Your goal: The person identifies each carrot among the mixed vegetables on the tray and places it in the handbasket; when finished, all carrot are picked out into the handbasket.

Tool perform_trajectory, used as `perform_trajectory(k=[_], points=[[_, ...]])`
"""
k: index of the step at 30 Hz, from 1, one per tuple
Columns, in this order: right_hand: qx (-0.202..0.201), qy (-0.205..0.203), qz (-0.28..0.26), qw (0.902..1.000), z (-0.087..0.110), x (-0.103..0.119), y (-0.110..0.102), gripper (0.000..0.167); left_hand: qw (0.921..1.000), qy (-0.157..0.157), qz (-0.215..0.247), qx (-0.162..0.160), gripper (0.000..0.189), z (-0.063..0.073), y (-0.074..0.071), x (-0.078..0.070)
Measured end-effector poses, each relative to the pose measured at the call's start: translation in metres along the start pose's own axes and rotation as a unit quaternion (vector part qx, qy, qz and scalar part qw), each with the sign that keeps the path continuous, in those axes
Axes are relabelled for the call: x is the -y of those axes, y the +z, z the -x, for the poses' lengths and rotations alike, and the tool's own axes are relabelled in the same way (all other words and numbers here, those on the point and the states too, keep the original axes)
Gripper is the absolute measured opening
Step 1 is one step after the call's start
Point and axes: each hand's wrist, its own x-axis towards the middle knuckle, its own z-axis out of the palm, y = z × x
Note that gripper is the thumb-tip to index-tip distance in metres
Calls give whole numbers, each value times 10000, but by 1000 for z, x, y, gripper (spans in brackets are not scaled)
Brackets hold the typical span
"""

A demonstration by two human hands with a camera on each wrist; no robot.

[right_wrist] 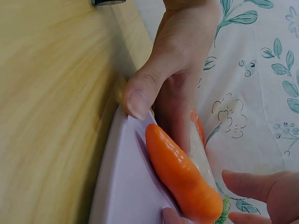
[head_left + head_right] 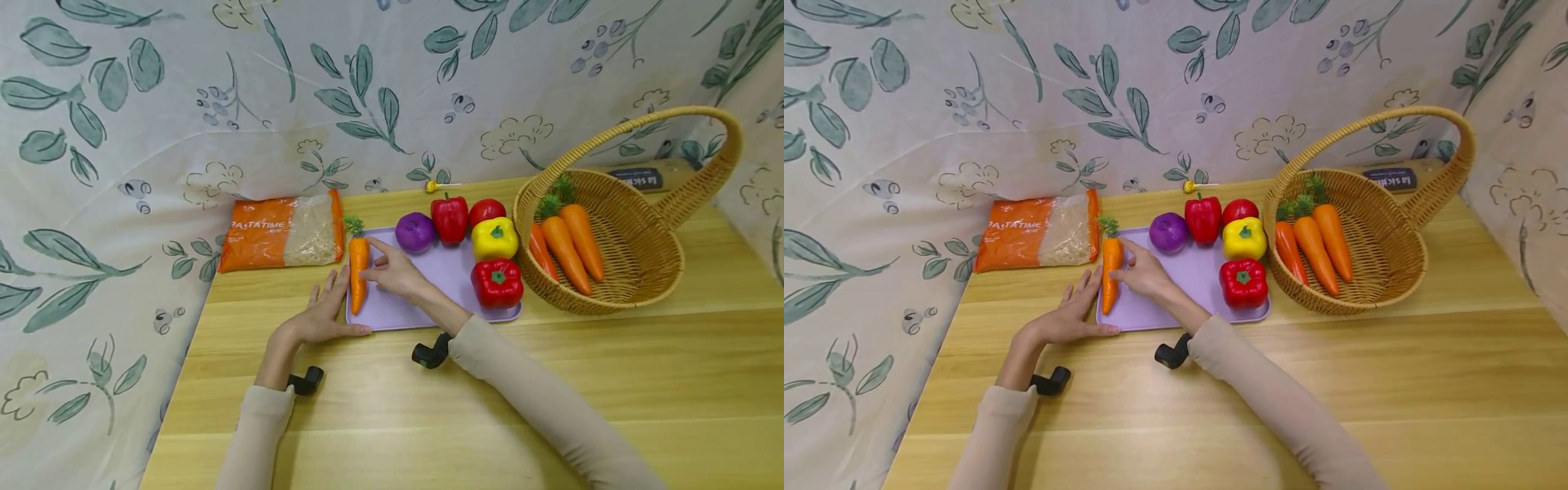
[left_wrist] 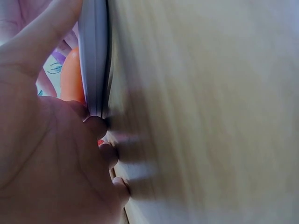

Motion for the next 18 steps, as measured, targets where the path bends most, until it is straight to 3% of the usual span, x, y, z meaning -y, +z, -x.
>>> perform_trajectory(k=[18], points=[[-365,-296,-54,9989,-12,-1,13,76,10000,-68,-36,10,125,-1,0,0]])
